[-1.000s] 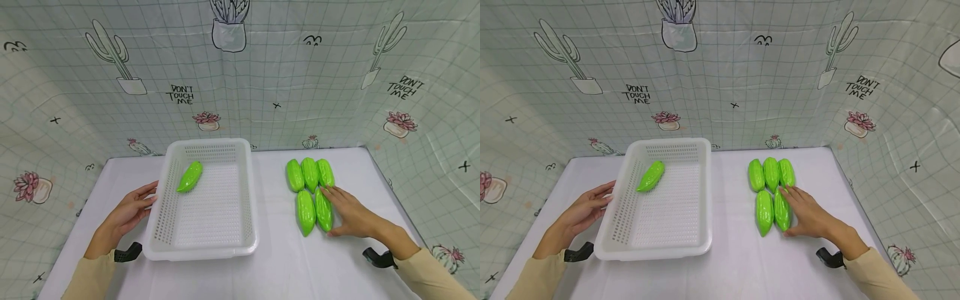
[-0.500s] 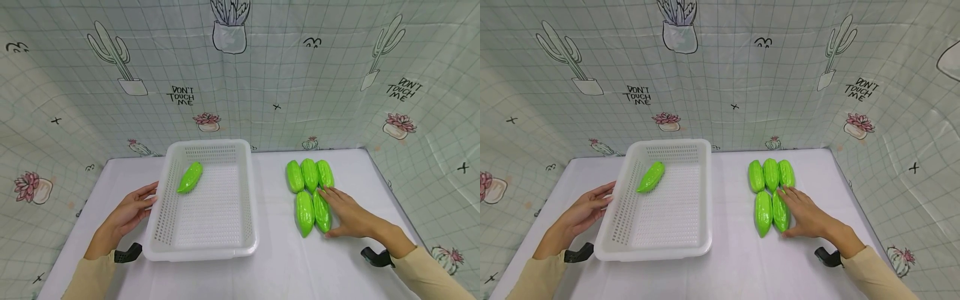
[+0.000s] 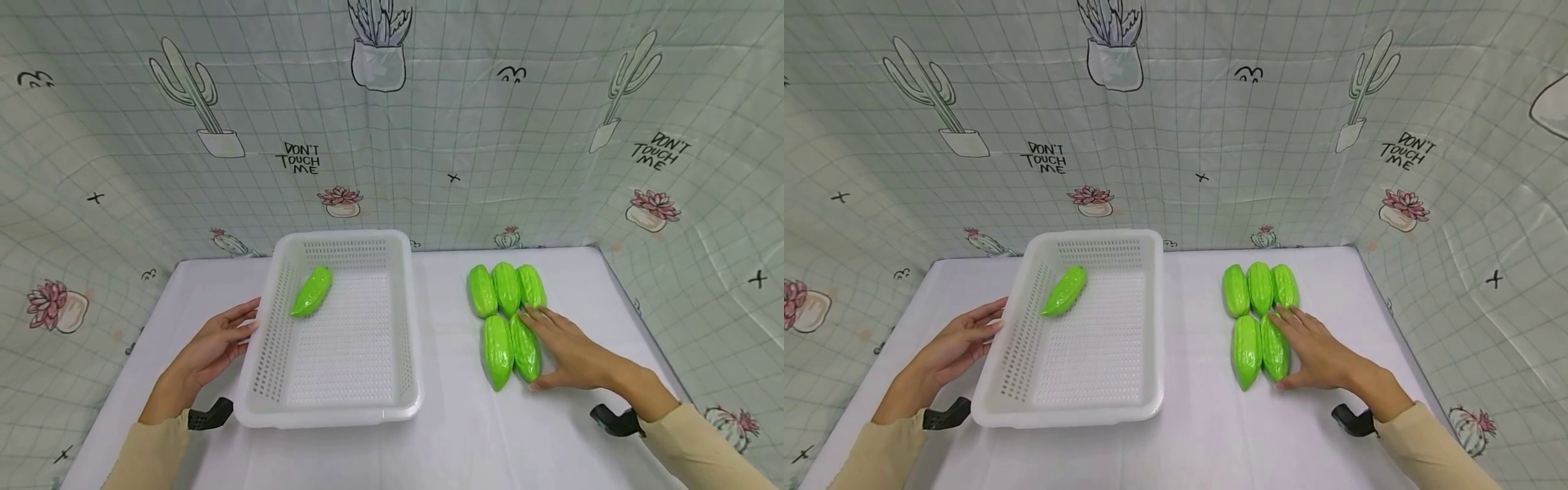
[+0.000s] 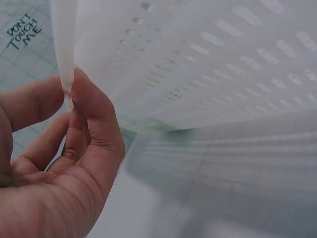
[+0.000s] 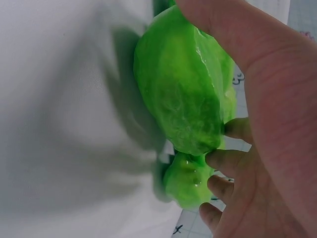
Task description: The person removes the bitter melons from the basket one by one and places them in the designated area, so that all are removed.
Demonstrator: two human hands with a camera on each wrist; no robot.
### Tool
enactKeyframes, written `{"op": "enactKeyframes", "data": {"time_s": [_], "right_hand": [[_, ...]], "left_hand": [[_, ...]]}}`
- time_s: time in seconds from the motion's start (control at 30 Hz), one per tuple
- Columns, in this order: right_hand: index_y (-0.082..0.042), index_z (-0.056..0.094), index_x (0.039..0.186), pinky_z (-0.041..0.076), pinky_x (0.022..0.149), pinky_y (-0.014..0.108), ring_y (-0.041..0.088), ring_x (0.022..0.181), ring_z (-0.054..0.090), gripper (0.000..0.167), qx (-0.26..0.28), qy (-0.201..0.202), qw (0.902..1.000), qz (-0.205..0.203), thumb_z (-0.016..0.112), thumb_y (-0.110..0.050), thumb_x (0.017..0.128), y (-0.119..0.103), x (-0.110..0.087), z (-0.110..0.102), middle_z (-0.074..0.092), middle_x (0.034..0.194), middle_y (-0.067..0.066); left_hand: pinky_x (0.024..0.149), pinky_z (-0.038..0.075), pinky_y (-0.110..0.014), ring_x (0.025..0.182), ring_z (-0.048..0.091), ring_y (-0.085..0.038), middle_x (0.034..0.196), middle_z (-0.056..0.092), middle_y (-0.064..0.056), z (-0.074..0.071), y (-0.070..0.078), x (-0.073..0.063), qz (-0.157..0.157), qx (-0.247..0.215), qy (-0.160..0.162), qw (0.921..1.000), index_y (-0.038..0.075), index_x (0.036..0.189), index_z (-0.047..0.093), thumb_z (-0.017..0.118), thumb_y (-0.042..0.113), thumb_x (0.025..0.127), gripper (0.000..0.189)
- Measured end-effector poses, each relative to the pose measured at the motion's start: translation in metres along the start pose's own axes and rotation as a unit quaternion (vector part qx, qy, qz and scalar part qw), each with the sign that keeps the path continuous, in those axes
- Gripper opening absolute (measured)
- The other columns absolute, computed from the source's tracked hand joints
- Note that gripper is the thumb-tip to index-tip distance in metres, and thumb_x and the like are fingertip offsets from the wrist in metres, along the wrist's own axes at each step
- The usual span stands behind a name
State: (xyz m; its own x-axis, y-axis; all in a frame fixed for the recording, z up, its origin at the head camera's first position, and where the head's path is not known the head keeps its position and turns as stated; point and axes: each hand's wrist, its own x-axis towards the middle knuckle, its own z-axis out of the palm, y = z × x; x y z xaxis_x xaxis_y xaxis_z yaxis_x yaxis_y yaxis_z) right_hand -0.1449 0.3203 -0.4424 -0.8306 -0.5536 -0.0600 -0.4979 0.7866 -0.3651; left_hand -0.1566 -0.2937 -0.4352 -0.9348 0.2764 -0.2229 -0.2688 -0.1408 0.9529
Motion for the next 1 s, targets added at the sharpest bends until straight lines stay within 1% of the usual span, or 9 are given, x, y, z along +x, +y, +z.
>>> {"op": "enactKeyframes", "data": {"time_s": [0.2, 0.47, 0.53, 0.63, 0.83, 0.9, 1.0], "right_hand": [[0.009, 0.035, 0.157, 0.025, 0.113, 0.077, 0.060, 0.148, 0.026, 0.120, -0.005, 0.002, 1.0000, -0.003, 0.097, -0.047, 0.071, 0.001, 0.000, -0.001, 0.031, 0.163, 0.037], [0.008, 0.035, 0.157, 0.026, 0.113, 0.076, 0.059, 0.148, 0.028, 0.120, -0.007, 0.003, 1.0000, -0.002, 0.097, -0.048, 0.071, 0.003, -0.001, -0.001, 0.033, 0.162, 0.036], [0.008, 0.035, 0.157, 0.026, 0.113, 0.076, 0.058, 0.147, 0.028, 0.120, -0.008, 0.002, 1.0000, -0.001, 0.097, -0.048, 0.071, 0.003, -0.001, -0.001, 0.033, 0.162, 0.036], [0.007, 0.035, 0.157, 0.027, 0.113, 0.076, 0.058, 0.147, 0.029, 0.120, -0.009, 0.002, 1.0000, -0.001, 0.097, -0.048, 0.071, 0.003, -0.002, -0.002, 0.034, 0.161, 0.036], [0.007, 0.035, 0.157, 0.027, 0.113, 0.076, 0.058, 0.146, 0.031, 0.119, -0.018, 0.005, 0.9998, -0.004, 0.097, -0.048, 0.071, 0.001, -0.002, -0.007, 0.035, 0.161, 0.036], [0.007, 0.036, 0.157, 0.027, 0.113, 0.075, 0.058, 0.146, 0.031, 0.119, -0.025, 0.005, 0.9997, -0.005, 0.097, -0.049, 0.071, 0.000, -0.001, -0.010, 0.035, 0.161, 0.036], [0.007, 0.036, 0.157, 0.027, 0.114, 0.075, 0.058, 0.147, 0.031, 0.120, -0.031, 0.007, 0.9995, -0.006, 0.097, -0.050, 0.071, -0.004, 0.002, -0.016, 0.035, 0.161, 0.036]], "left_hand": [[0.089, 0.061, -0.026, 0.108, 0.071, -0.009, 0.125, 0.065, 0.008, 0.000, 0.000, 0.000, 0.001, 0.001, 0.000, 1.0000, 0.016, 0.149, 0.048, 0.057, 0.000, 0.108, 0.045], [0.088, 0.061, -0.026, 0.107, 0.071, -0.009, 0.125, 0.065, 0.006, 0.000, 0.000, 0.000, 0.005, -0.005, -0.004, 1.0000, 0.023, 0.141, 0.055, 0.057, 0.000, 0.108, 0.040], [0.088, 0.061, -0.026, 0.108, 0.071, -0.010, 0.125, 0.065, 0.006, 0.000, 0.000, 0.000, 0.005, -0.004, -0.004, 1.0000, 0.021, 0.143, 0.054, 0.056, 0.000, 0.108, 0.041], [0.088, 0.061, -0.027, 0.108, 0.071, -0.009, 0.124, 0.065, 0.007, 0.000, 0.000, 0.000, 0.003, -0.002, -0.001, 1.0000, 0.016, 0.150, 0.049, 0.056, 0.000, 0.108, 0.045], [0.089, 0.061, -0.027, 0.108, 0.071, -0.009, 0.125, 0.065, 0.008, 0.000, 0.000, 0.001, -0.002, 0.007, 0.004, 1.0000, 0.003, 0.162, 0.033, 0.056, 0.001, 0.108, 0.059], [0.089, 0.061, -0.027, 0.108, 0.071, -0.009, 0.125, 0.064, 0.008, 0.000, 0.000, 0.001, -0.003, 0.008, 0.005, 0.9999, 0.001, 0.163, 0.031, 0.057, 0.001, 0.108, 0.061], [0.089, 0.061, -0.027, 0.108, 0.071, -0.009, 0.124, 0.064, 0.008, 0.000, 0.000, 0.002, -0.004, 0.008, 0.007, 0.9999, 0.003, 0.162, 0.034, 0.057, 0.000, 0.108, 0.059]]}}
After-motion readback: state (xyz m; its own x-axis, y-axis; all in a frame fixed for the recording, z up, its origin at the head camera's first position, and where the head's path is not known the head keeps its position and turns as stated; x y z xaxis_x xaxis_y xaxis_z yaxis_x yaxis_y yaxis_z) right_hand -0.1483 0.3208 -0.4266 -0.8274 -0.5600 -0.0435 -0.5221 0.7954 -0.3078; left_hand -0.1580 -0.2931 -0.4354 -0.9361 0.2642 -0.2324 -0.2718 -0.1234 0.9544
